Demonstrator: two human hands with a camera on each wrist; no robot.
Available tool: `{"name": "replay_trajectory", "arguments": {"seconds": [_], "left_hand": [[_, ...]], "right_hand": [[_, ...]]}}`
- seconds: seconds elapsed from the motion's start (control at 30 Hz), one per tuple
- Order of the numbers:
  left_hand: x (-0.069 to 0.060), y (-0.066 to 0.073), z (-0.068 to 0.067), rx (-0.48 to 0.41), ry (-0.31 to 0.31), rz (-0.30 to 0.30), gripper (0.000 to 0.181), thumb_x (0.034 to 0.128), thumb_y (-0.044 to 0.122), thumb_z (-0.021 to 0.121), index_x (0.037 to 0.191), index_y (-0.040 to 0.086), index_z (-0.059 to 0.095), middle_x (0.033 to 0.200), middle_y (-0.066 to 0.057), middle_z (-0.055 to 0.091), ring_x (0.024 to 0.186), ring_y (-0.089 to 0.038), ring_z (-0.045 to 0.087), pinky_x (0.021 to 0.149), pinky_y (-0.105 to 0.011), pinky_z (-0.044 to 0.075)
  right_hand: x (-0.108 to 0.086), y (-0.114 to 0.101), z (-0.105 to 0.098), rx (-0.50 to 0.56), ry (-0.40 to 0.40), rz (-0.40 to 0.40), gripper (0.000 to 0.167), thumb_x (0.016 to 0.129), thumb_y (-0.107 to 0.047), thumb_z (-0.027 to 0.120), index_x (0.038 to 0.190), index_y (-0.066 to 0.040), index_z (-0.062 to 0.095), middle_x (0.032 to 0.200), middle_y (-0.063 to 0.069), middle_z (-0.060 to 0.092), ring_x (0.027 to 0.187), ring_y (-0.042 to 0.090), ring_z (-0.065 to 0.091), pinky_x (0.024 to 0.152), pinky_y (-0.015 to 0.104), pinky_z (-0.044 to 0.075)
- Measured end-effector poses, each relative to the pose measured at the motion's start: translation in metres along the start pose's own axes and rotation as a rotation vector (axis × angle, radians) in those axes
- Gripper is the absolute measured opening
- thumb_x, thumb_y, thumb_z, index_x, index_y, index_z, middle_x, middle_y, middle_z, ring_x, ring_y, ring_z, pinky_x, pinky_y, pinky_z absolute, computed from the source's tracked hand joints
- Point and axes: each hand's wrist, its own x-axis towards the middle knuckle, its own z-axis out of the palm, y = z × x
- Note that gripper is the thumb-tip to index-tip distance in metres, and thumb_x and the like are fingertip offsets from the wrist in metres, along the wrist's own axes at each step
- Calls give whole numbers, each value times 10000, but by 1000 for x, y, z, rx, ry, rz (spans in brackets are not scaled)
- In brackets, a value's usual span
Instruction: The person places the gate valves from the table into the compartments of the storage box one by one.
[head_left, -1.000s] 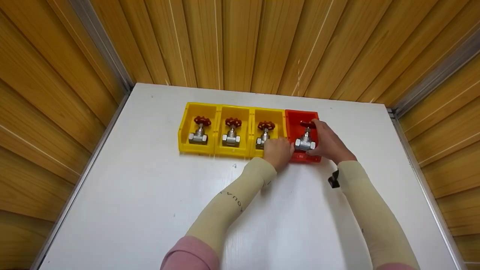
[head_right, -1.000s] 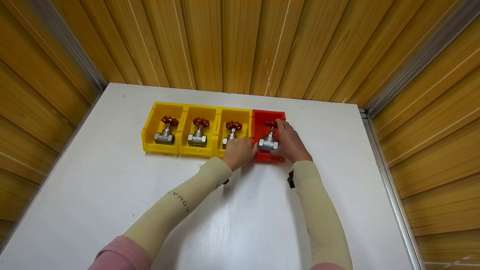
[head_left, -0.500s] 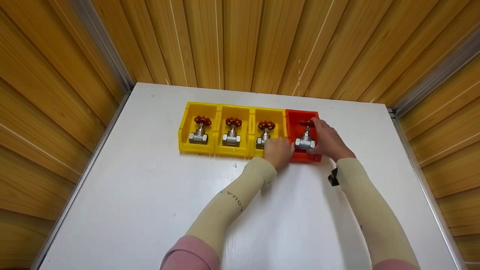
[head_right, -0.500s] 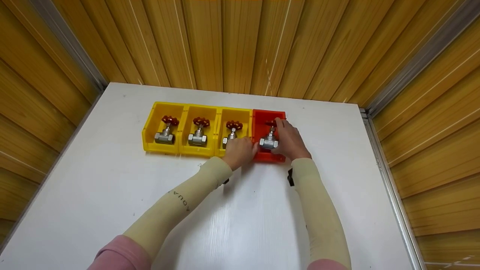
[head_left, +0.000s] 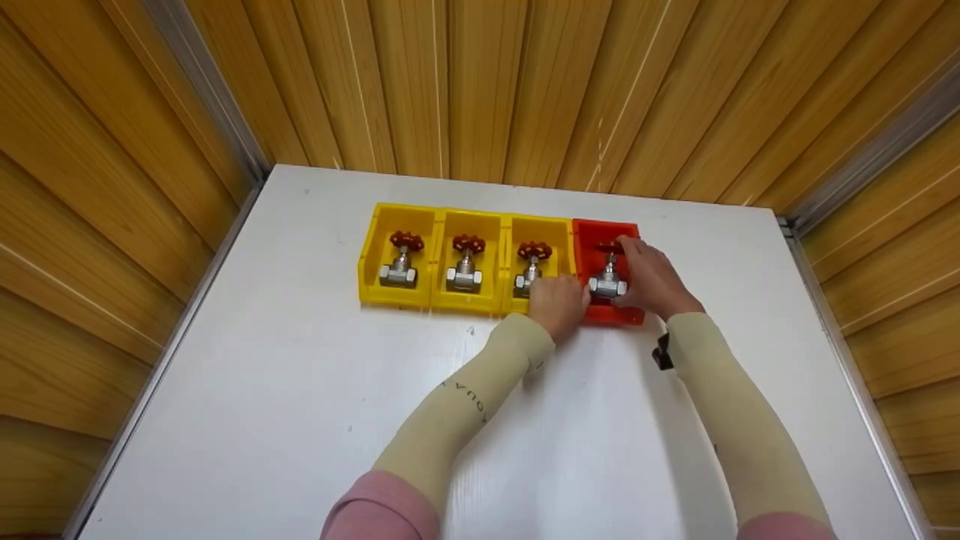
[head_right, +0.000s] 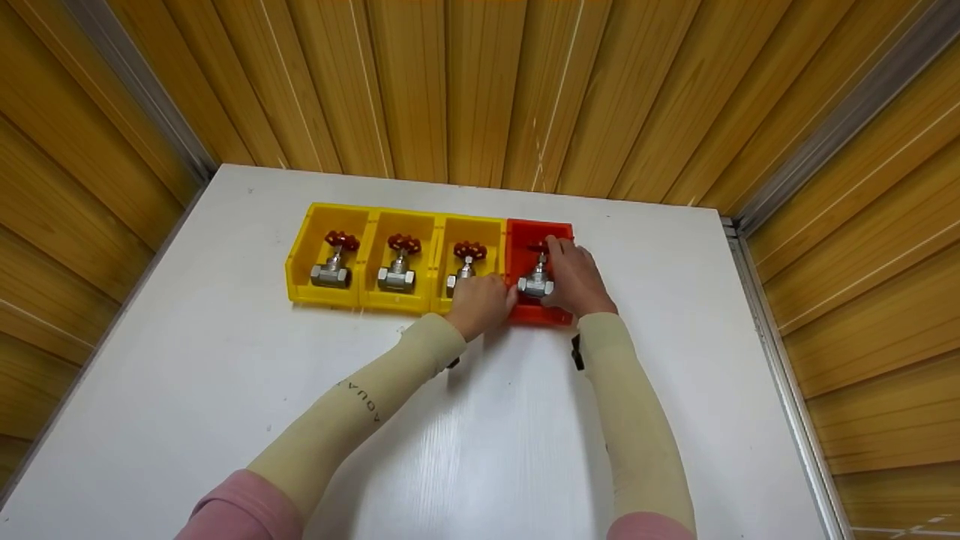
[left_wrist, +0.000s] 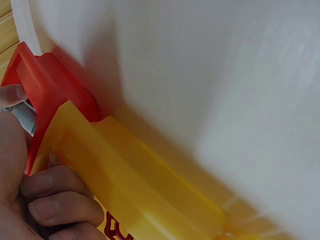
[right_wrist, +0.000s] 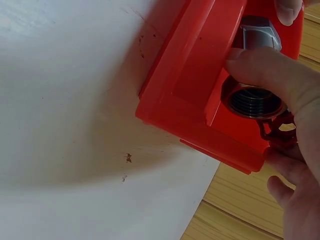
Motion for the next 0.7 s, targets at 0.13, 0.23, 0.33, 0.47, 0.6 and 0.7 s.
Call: {"name": "replay_trajectory", "arguments": {"seconds": [0.13,0.23,0.33,0.47,0.6,0.7], "left_hand": [[0,0,0,-1,-2,2,496,1022,503,290,719,213,554,672,84,568,546,-87,497,436,-278,300],[0,0,-1,-2,-15,6,499,1024,502,285,748,210,580,696,78,582,563,-92,519,446,-281,327],[0,-1,-1,-10,-28,4,504,1023,507,287,761,208,597,705,76,590,573,-91,535,454,-278,355],[1,-1,-2,-21,-44,5,511,1022,512,287,776,203,610,713,72,597,576,-95,534,466,-276,377],[0,-1,-2,-8,-45,23,512,1023,511,284,798,198,621,725,67,597,574,-102,523,472,-277,408],[1,-1,0,3,-30,33,507,1023,509,288,806,200,627,730,68,600,566,-106,509,477,-278,418]], "right_hand": [[2,0,2,3,-5,9,1077,660,-135,891,1489,-125,205,1504,137,324,1361,369,317,1084,588,323],[3,0,3,18,-19,24,1090,665,-132,888,1502,-140,190,1516,133,309,1375,382,290,1069,603,328],[4,0,3,18,-24,20,1084,667,-133,886,1502,-142,194,1518,137,311,1401,384,269,1122,613,231],[6,0,4,0,-20,-18,1041,669,-131,885,1478,-120,230,1498,160,343,1406,365,297,1166,615,14],[8,-1,7,-10,-25,-30,1019,669,-126,884,1467,-115,250,1495,168,358,1396,361,322,1159,618,-45],[10,0,8,-9,-33,-22,1024,668,-120,883,1473,-115,250,1504,169,350,1396,366,322,1157,619,-49]]}}
